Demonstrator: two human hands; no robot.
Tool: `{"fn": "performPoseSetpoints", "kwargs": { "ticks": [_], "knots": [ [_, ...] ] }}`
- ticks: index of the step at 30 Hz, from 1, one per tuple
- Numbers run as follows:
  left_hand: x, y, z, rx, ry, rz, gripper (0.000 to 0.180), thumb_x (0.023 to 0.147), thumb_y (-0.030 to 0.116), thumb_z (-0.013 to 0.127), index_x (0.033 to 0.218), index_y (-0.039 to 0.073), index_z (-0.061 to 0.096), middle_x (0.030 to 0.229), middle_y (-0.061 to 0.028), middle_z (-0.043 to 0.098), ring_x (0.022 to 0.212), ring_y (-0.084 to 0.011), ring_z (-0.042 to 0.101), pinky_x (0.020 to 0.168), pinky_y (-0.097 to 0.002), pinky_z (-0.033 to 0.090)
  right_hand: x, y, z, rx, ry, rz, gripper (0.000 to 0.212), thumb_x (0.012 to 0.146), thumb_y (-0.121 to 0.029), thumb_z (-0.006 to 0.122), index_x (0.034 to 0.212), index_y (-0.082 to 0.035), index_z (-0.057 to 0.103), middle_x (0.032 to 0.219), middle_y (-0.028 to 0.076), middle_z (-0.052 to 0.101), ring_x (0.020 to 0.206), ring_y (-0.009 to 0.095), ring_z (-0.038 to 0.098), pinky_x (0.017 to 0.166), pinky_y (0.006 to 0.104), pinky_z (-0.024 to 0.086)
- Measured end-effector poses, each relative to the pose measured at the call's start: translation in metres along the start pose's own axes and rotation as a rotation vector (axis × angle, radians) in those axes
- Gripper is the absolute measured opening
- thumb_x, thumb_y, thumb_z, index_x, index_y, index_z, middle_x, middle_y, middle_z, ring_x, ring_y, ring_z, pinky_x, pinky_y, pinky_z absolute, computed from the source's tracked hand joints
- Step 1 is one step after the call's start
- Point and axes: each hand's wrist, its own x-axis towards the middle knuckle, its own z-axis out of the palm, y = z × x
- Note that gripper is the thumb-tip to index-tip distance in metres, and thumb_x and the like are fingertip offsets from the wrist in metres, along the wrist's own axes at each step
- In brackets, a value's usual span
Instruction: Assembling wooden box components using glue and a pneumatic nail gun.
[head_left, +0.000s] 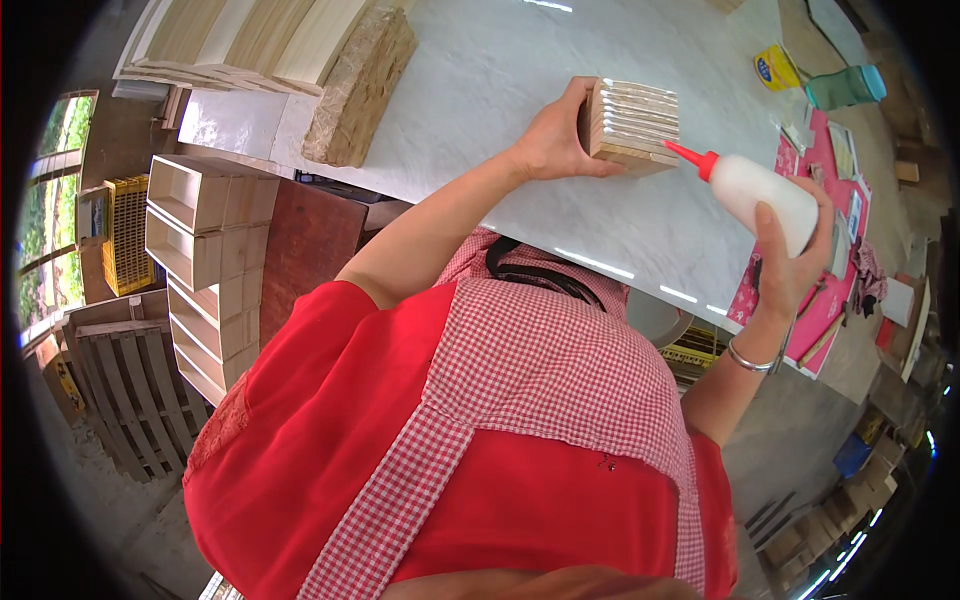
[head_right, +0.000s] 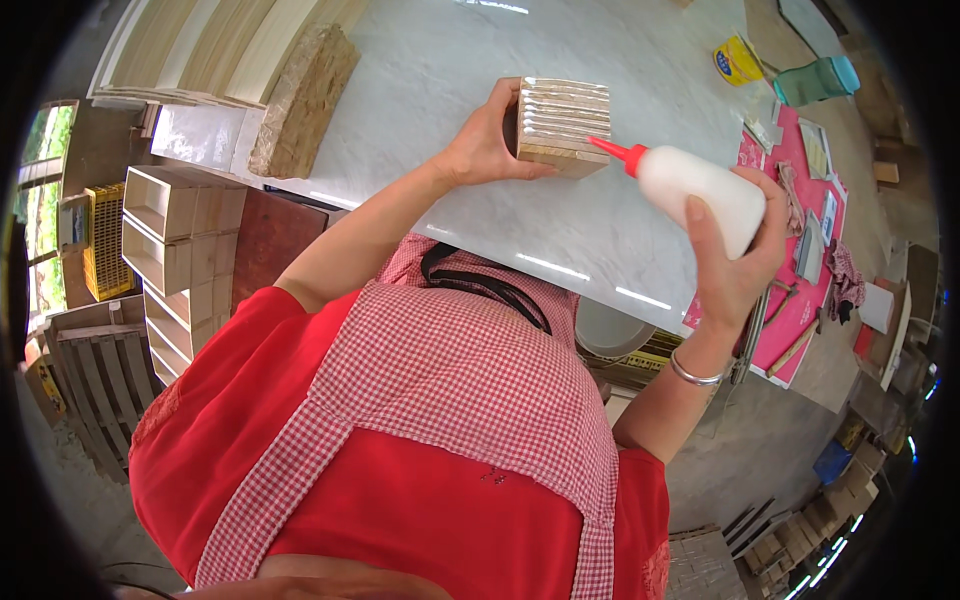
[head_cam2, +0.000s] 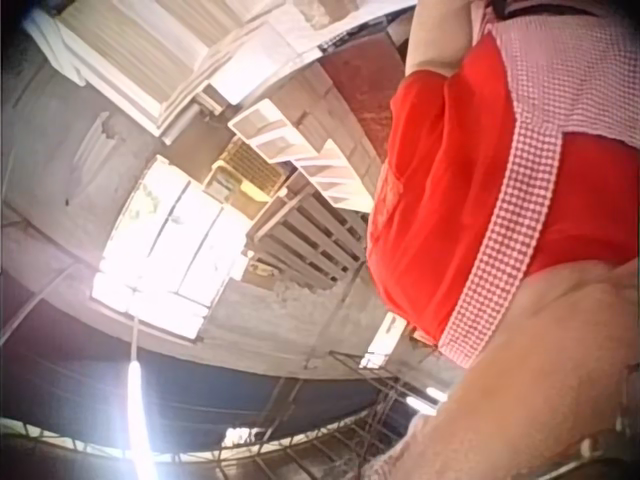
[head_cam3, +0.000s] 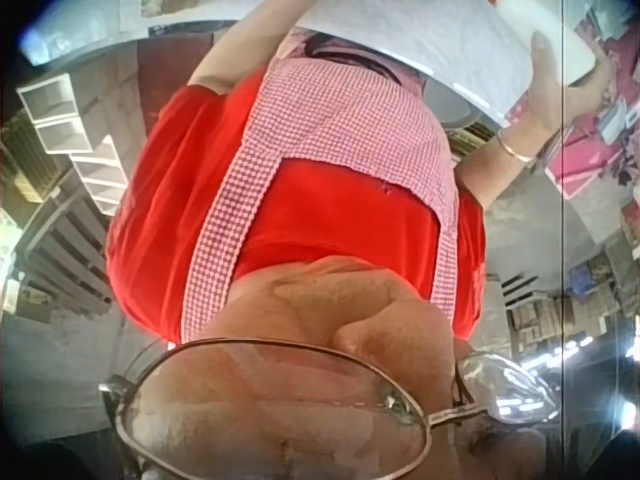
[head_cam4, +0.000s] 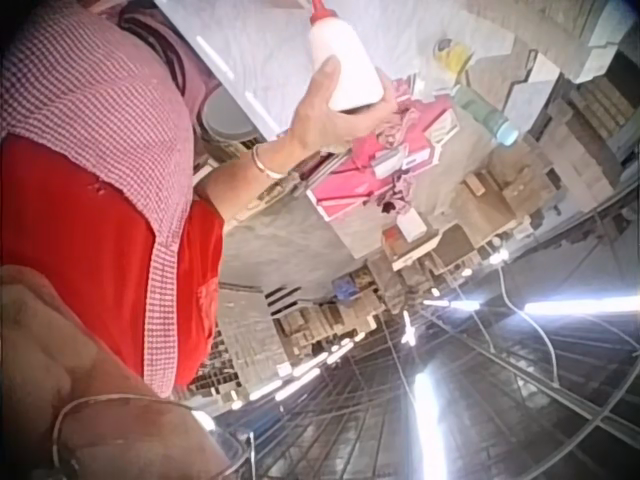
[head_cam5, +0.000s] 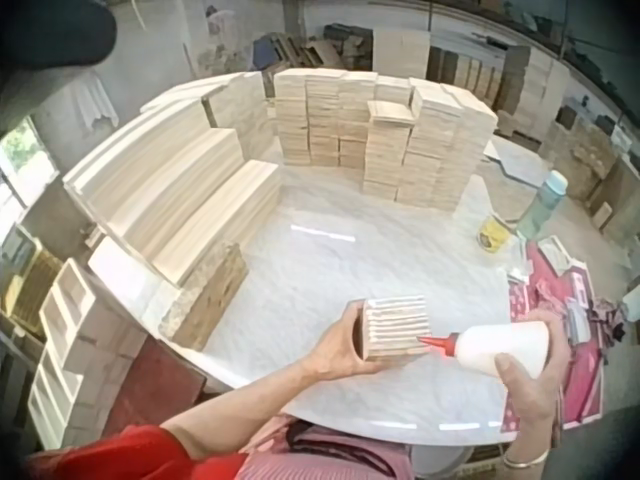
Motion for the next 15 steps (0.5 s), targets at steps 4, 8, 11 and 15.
{"fn": "performPoseSetpoints", "kwargs": {
  "ticks": [4,8,11,15],
  "knots": [
    [0.001,0.000,0.001,-0.013,0.000,0.002,0.102,0.055,0.034,0.091,0.133,0.004,0.031,0.123,-0.0169,0.057,0.113,-0.0303,0.058,0.098,-0.0371,0.047,-0.002,-0.011,0.027,0.069,-0.087,-0.028,0.046,0.073,-0.014,0.081,0.110,-0.003,0.056,0.100,0.005,0.058,0.091,0.014,0.056,0.079,0.0281,0.048],
    [0.000,0.005,0.000,-0.026,-0.020,-0.029,0.101,0.056,0.030,0.091,0.133,0.004,0.030,0.125,-0.0170,0.055,0.116,-0.0293,0.056,0.101,-0.0372,0.045,-0.001,-0.012,0.039,0.152,-0.153,0.003,0.045,0.073,-0.014,0.081,0.110,-0.003,0.056,0.100,0.004,0.058,0.089,0.013,0.056,0.077,0.0271,0.048],
    [0.000,0.008,-0.002,-0.059,-0.052,-0.061,0.100,0.059,0.023,0.091,0.134,0.004,0.029,0.129,-0.0167,0.052,0.122,-0.0273,0.051,0.106,-0.0374,0.040,0.000,-0.012,0.038,0.155,-0.166,0.016,0.044,0.074,-0.014,0.081,0.109,-0.003,0.056,0.100,0.004,0.058,0.088,0.013,0.056,0.075,0.0264,0.048],
    [-0.001,0.009,-0.003,-0.040,-0.051,-0.074,0.100,0.059,0.023,0.091,0.134,0.004,0.029,0.129,-0.0166,0.052,0.122,-0.0273,0.051,0.106,-0.0376,0.040,0.002,-0.004,0.016,0.052,-0.147,-0.033,0.044,0.075,-0.013,0.080,0.110,-0.003,0.056,0.101,0.005,0.058,0.089,0.013,0.056,0.077,0.0270,0.047]
  ]
}}
